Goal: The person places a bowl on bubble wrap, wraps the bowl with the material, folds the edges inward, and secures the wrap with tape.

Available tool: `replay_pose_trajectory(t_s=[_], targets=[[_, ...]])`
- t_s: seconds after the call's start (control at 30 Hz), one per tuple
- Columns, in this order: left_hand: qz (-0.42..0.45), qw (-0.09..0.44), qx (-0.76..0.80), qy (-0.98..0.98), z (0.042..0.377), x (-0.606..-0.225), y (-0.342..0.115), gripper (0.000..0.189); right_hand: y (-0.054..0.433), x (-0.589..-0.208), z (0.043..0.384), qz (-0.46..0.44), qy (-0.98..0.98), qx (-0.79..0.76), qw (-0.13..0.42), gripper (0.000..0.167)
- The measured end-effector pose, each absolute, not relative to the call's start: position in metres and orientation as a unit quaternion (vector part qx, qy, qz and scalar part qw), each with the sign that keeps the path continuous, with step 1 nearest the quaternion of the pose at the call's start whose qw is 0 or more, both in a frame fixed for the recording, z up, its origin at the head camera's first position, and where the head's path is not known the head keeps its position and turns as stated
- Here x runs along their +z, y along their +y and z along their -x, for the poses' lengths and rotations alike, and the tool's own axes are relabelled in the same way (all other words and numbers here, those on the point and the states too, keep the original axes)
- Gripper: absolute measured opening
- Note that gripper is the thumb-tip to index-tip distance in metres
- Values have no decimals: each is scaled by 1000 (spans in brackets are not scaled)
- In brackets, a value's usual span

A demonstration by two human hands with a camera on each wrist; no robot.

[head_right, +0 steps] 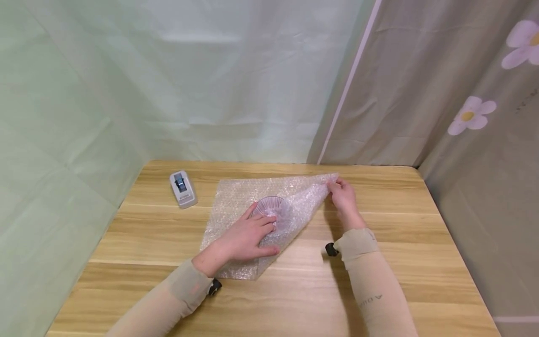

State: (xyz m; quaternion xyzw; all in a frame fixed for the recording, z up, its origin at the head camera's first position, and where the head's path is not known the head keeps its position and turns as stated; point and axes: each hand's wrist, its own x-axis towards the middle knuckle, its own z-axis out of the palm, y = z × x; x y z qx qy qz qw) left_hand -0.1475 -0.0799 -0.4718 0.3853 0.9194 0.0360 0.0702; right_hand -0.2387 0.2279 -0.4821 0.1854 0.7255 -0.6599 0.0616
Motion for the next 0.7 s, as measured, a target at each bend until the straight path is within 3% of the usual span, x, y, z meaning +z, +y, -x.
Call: replay_pose_trajectory(t_s=[0.47, 0.7], targets=[[-386, 68, 44, 919, 147, -470, -80, 72, 232, -481, 231, -174, 736, -652, 49, 48], [-385, 71, 40, 919, 148, -470, -80, 72, 232, -477, 225, -160, 736, -658, 17, 34]])
